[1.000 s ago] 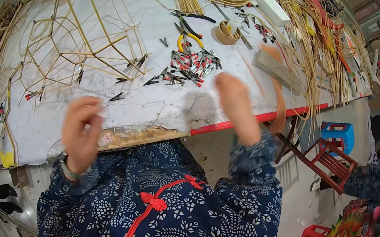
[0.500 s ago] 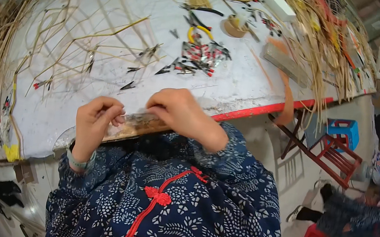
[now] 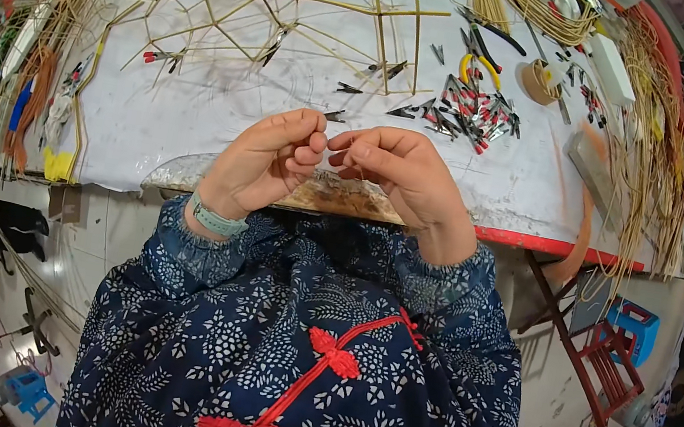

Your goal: Assembling a bamboo frame for a lantern or decoration using bamboo sticks and glue.

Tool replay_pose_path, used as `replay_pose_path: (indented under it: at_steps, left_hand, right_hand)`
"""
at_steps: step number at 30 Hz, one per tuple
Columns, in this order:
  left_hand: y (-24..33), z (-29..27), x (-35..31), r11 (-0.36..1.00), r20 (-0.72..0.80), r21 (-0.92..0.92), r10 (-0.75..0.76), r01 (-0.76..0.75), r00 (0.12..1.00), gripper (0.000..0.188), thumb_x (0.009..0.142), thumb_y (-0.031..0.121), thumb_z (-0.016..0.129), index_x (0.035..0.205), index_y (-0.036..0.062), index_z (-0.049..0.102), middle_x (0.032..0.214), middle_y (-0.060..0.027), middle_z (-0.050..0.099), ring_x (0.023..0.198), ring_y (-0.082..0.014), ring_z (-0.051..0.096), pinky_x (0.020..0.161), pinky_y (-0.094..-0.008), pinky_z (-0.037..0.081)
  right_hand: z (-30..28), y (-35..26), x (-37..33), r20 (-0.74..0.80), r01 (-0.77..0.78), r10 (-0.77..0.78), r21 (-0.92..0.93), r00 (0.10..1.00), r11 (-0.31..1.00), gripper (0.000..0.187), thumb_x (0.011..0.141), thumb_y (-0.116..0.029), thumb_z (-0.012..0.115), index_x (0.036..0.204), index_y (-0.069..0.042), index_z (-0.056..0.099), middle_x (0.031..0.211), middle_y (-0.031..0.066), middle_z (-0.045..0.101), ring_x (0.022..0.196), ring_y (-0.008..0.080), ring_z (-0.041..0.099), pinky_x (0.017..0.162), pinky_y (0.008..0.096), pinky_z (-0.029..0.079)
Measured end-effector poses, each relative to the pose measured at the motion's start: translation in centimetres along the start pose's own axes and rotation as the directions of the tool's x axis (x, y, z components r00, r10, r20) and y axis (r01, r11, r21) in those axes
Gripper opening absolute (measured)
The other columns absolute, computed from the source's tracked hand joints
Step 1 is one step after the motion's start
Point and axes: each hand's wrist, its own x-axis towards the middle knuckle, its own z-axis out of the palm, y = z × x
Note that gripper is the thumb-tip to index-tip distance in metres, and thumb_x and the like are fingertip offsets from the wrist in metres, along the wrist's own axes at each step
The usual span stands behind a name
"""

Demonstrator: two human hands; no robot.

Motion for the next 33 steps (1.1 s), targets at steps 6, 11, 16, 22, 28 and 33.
replay_pose_path:
  at_steps: [6, 11, 16, 22, 28, 33]
  left_hand:
    - [-0.1, 0.8, 0.5, 1.0, -0.012, -0.013, 0.014, -0.014, 1.0, 0.015, 0.097, 0.017, 0.054, 0.095, 0.0028, 0.058, 0.085, -0.0037, 0.064, 0.069, -0.0077, 0.056, 0.06, -0.0194, 0.046]
    - [0.5, 2.3, 0.5, 1.0, 0.025, -0.003, 0.002, -0.002, 1.0, 0.015, 0.096, 0.017, 0.054, 0.093, 0.0033, 0.058, 0.085, -0.0036, 0.062, 0.068, -0.0088, 0.053, 0.059, -0.0207, 0.044]
    - [2.0, 5.1, 0.3, 0.972, 0.186, 0.167, 0.136, -0.168, 0.973, 0.011, 0.095, 0.014, 0.056, 0.092, 0.0042, 0.053, 0.086, -0.0034, 0.058, 0.068, -0.0089, 0.049, 0.061, -0.0211, 0.041]
    - [2.5, 5.6, -1.4, 0.711, 0.064, 0.585, 0.441, -0.391, 0.895, 0.007, 0.088, 0.007, 0.062, 0.086, 0.0014, 0.058, 0.089, -0.0054, 0.061, 0.07, -0.0077, 0.052, 0.063, -0.0228, 0.044]
    - [0.8, 2.4, -6.3, 0.724, 0.017, 0.487, 0.551, -0.488, 0.835, 0.009, 0.089, 0.007, 0.061, 0.086, 0.0005, 0.057, 0.087, -0.0084, 0.065, 0.071, -0.0106, 0.061, 0.06, -0.0236, 0.049]
    - [-2.7, -1.8, -13.4, 0.641, -0.126, 0.599, 0.668, -0.481, 0.733, 0.009, 0.088, 0.007, 0.061, 0.091, 0.0014, 0.055, 0.083, -0.0078, 0.066, 0.069, -0.0111, 0.062, 0.058, -0.0252, 0.049]
  right_hand:
    - [-1.0, -0.3, 0.5, 0.071, -0.108, 0.106, 0.029, 0.992, 0.994, 0.014, 0.089, -0.009, 0.064, 0.088, 0.005, 0.064, 0.088, 0.0136, 0.067, 0.076, 0.0178, 0.064, 0.069, 0.0307, 0.052]
    - [-0.7, -1.9, -0.5, 0.03, 0.051, -0.047, -0.152, 0.998, 0.987, 0.011, 0.085, -0.003, 0.066, 0.091, 0.007, 0.066, 0.077, 0.0111, 0.067, 0.065, 0.0162, 0.063, 0.06, 0.0272, 0.051]
    - [0.9, -4.5, -1.4, -0.061, 0.213, -0.282, -0.509, 0.957, 0.834, 0.009, 0.084, 0.001, 0.065, 0.09, 0.007, 0.067, 0.076, 0.0097, 0.067, 0.064, 0.0142, 0.063, 0.059, 0.0259, 0.051]
    - [2.6, -4.2, -1.1, 0.089, 0.335, -0.486, -0.83, 0.869, 0.447, 0.007, 0.084, -0.002, 0.065, 0.084, 0.005, 0.066, 0.071, 0.0051, 0.065, 0.063, 0.0102, 0.059, 0.058, 0.0225, 0.047]
    - [5.4, 0.3, -1.0, 0.106, 0.246, -0.247, -0.717, 0.963, 0.652, 0.012, 0.087, -0.007, 0.063, 0.081, 0.003, 0.061, 0.068, 0.001, 0.057, 0.06, 0.0072, 0.051, 0.054, 0.0208, 0.039]
    - [8.3, 5.0, 1.3, 0.396, 0.273, -0.022, -0.591, 0.918, 0.759, 0.01, 0.087, -0.005, 0.063, 0.082, 0.003, 0.061, 0.069, 0.0002, 0.056, 0.061, 0.006, 0.049, 0.055, 0.02, 0.038]
